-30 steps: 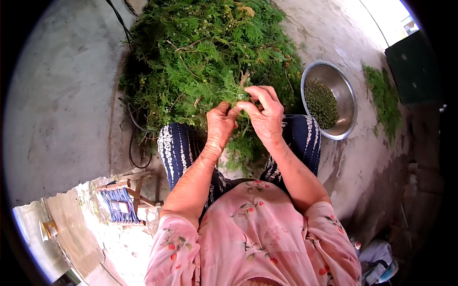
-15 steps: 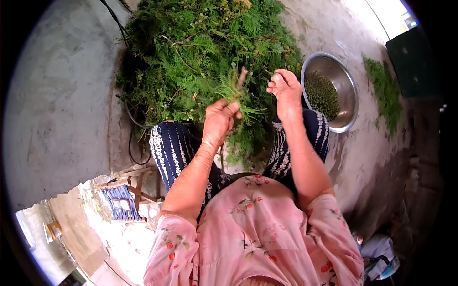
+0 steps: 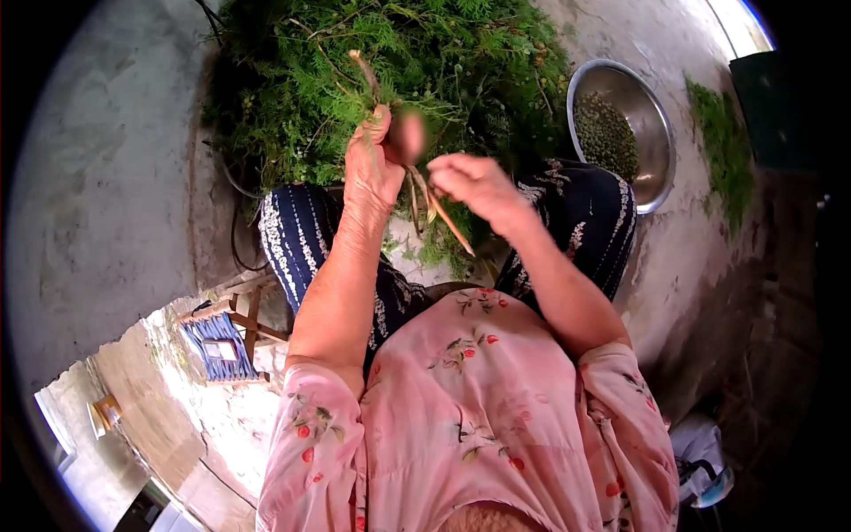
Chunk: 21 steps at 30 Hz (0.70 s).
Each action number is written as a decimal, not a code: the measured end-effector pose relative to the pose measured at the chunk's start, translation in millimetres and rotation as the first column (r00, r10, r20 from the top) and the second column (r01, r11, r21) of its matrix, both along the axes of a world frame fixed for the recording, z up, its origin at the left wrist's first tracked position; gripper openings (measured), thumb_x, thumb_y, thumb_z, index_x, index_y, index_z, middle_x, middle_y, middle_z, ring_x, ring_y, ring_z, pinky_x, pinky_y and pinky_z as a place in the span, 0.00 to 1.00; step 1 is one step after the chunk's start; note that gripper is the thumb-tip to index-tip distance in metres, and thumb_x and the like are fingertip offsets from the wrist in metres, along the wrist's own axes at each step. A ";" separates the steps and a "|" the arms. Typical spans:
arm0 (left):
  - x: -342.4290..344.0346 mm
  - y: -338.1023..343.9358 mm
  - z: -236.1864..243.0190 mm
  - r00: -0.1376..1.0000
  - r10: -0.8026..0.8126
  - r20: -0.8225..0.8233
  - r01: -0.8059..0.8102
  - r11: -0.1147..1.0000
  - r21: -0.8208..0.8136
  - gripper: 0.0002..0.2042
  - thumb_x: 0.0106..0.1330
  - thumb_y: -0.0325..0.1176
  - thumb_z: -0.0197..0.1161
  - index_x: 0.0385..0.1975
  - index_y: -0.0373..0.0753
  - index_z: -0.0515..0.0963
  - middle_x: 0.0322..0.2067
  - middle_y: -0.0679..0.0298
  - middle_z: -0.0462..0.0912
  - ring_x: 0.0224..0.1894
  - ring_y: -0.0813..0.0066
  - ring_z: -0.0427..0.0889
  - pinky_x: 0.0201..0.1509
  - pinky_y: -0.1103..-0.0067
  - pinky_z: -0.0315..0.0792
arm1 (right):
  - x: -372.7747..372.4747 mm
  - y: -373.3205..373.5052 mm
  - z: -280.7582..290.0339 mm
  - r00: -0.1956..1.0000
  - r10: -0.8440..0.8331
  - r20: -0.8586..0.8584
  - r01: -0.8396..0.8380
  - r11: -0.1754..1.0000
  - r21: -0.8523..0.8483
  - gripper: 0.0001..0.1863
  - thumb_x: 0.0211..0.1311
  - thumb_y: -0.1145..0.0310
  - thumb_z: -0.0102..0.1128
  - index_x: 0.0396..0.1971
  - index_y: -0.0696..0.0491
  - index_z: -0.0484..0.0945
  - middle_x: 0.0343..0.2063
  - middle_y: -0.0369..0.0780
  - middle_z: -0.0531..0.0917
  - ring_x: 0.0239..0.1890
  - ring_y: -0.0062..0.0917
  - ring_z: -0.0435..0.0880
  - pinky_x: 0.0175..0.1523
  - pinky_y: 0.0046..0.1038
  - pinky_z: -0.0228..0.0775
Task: The person strips leaves and small buds from a large pile of green branches by hand, placing the collected green material into a metal bowl on the floor.
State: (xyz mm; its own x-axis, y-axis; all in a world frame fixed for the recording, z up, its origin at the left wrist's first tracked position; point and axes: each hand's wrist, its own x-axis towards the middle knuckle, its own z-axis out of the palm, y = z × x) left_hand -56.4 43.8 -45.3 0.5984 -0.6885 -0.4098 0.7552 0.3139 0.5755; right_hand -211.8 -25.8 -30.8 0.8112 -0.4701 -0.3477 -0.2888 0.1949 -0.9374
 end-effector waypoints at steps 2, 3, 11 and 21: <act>-2.1 -3.0 1.4 1.000 -0.029 0.007 0.029 0.999 -0.027 0.12 0.66 0.36 0.53 0.41 0.34 0.67 0.33 0.52 0.78 0.30 0.65 0.78 0.32 0.76 0.75 | 9.0 13.6 -6.7 0.993 0.107 -0.051 -0.102 0.991 0.092 0.11 0.59 0.66 0.55 0.35 0.59 0.76 0.25 0.35 0.78 0.26 0.18 0.76 0.31 0.19 0.70; -2.7 -1.0 0.8 0.993 -0.118 0.000 0.118 0.991 -0.056 0.13 0.60 0.33 0.61 0.41 0.36 0.71 0.35 0.64 0.76 0.36 0.73 0.76 0.43 0.77 0.73 | 9.5 17.9 -7.8 0.999 0.029 -0.035 -0.018 0.963 0.270 0.11 0.60 0.67 0.54 0.34 0.60 0.76 0.24 0.36 0.77 0.25 0.17 0.76 0.31 0.18 0.70; -5.8 0.2 -47.1 0.943 -0.328 0.060 0.187 0.669 0.720 0.21 0.59 0.48 0.60 0.46 0.41 0.71 0.39 0.65 0.76 0.37 0.72 0.75 0.31 0.79 0.68 | -17.4 -8.4 0.1 0.906 -0.399 0.138 0.291 0.828 0.480 0.11 0.63 0.66 0.52 0.34 0.60 0.75 0.23 0.36 0.75 0.25 0.20 0.75 0.32 0.21 0.70; -15.0 -28.5 -66.7 0.925 -0.106 -0.365 0.241 0.906 0.347 0.10 0.66 0.37 0.53 0.31 0.39 0.63 0.19 0.65 0.65 0.11 0.84 0.53 0.11 0.85 0.49 | -26.2 3.8 -13.1 0.787 -0.612 0.080 0.451 0.658 0.603 0.12 0.64 0.66 0.50 0.33 0.61 0.71 0.25 0.41 0.74 0.25 0.28 0.78 0.35 0.34 0.77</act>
State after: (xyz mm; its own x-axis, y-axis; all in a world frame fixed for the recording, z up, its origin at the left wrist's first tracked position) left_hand -71.4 15.4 -112.1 0.2672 -0.5201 -0.8113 0.9433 -0.0309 0.3305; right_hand -238.1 -22.0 -43.9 0.5726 -0.6541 -0.4943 0.2561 0.7154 -0.6501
